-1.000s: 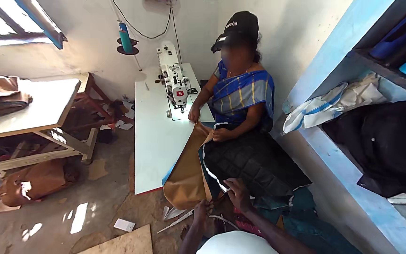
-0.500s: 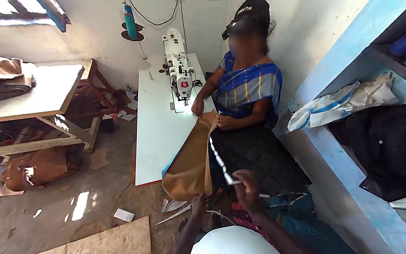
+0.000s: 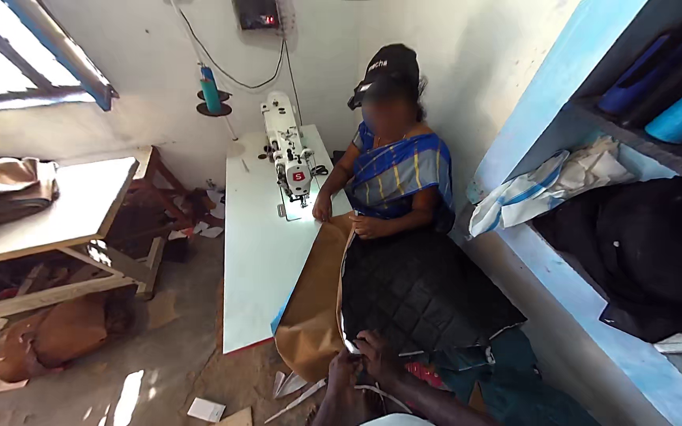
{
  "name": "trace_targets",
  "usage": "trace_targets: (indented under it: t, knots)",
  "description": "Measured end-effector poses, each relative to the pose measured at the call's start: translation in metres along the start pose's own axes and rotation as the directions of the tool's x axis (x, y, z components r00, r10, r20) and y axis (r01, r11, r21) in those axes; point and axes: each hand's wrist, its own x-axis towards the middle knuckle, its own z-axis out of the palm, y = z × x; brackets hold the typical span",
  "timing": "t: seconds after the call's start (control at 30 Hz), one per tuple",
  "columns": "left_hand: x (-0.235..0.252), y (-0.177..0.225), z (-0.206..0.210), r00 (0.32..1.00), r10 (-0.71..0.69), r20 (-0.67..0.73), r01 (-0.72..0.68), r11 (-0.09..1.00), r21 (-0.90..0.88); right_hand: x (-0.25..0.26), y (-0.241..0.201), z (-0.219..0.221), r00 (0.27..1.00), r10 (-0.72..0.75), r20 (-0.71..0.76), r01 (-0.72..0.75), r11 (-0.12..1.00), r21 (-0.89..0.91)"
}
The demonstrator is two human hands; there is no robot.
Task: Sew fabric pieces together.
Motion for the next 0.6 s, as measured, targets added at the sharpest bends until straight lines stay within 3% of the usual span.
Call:
trace_targets:
  t: [0.33, 0.6]
  knots:
    - [0.001, -0.004, 0.0, 0.999, 0.003, 0.04, -0.004, 1.0, 0.019, -0.003, 0.0, 0.001, 0.998, 0.055, 0.014, -0.055, 0.998, -0.003]
    - [0.004, -0.007, -0.01, 1.0, -0.008, 0.025, 0.006, 0.997, 0.082, -0.005, 0.007, 0.008, 0.993, 0.009, -0.114, -0.004, 0.999, 0.046]
